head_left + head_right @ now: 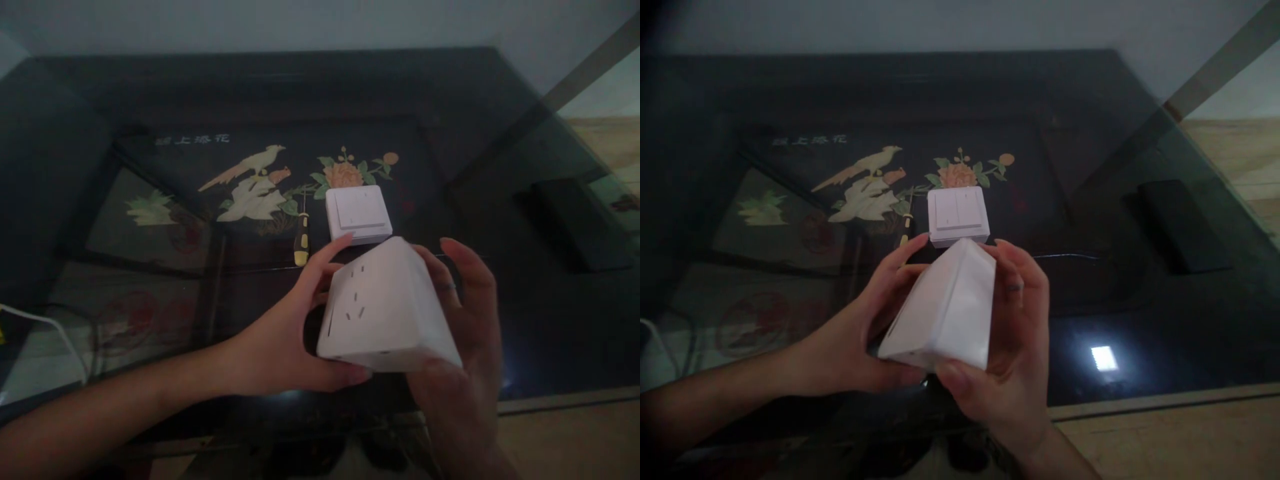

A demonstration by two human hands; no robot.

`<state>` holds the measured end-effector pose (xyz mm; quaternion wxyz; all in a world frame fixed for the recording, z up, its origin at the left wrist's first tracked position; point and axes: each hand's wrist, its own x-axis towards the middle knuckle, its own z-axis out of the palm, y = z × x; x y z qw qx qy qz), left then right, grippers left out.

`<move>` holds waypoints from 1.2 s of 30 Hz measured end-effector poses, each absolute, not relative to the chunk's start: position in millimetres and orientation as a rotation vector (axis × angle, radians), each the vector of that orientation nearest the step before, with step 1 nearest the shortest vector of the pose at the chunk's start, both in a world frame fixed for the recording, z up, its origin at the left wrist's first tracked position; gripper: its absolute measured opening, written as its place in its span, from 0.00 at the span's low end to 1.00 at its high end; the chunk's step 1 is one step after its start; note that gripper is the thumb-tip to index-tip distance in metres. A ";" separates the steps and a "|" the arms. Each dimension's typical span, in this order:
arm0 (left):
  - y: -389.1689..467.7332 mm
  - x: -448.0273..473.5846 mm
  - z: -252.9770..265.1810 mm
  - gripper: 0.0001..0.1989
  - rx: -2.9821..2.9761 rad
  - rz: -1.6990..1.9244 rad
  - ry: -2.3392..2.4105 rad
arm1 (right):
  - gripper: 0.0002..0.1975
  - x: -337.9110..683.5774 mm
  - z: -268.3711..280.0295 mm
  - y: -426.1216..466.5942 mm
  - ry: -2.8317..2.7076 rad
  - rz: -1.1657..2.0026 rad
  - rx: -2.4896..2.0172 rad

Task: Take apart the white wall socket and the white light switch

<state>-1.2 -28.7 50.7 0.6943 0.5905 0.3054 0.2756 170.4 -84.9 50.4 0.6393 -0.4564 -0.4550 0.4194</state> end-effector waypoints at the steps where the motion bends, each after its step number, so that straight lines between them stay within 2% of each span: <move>1: -31.6 0.2 49.8 0.59 1.323 0.589 0.678 | 0.34 169.0 50.1 -84.2 -1.039 0.985 -1.030; 6: -38.3 3.3 50.7 0.54 1.267 0.529 0.665 | 0.30 165.3 49.5 -82.3 -1.136 1.162 -1.057; 12: -33.9 2.2 51.8 0.54 1.394 0.443 0.722 | 0.24 168.4 48.2 -79.0 -1.198 1.129 -1.122; 16: -30.7 -4.6 57.1 0.46 1.605 0.379 0.826 | 0.26 170.4 48.3 -78.4 -1.160 1.220 -1.142; 20: -26.7 -11.2 69.2 0.47 1.730 0.384 0.809 | 0.25 170.6 48.9 -78.0 -1.111 1.337 -1.112; 25: -18.9 -14.5 76.6 0.36 1.699 0.396 0.721 | 0.24 168.4 48.0 -75.0 -1.107 1.290 -1.080; 32: -16.2 -22.5 83.9 0.34 1.880 0.363 0.744 | 0.26 167.7 45.0 -77.8 -1.148 1.254 -1.056; 36: -18.9 -25.4 92.9 0.29 2.126 0.335 0.780 | 0.28 167.0 43.6 -77.7 -1.182 1.208 -1.085</move>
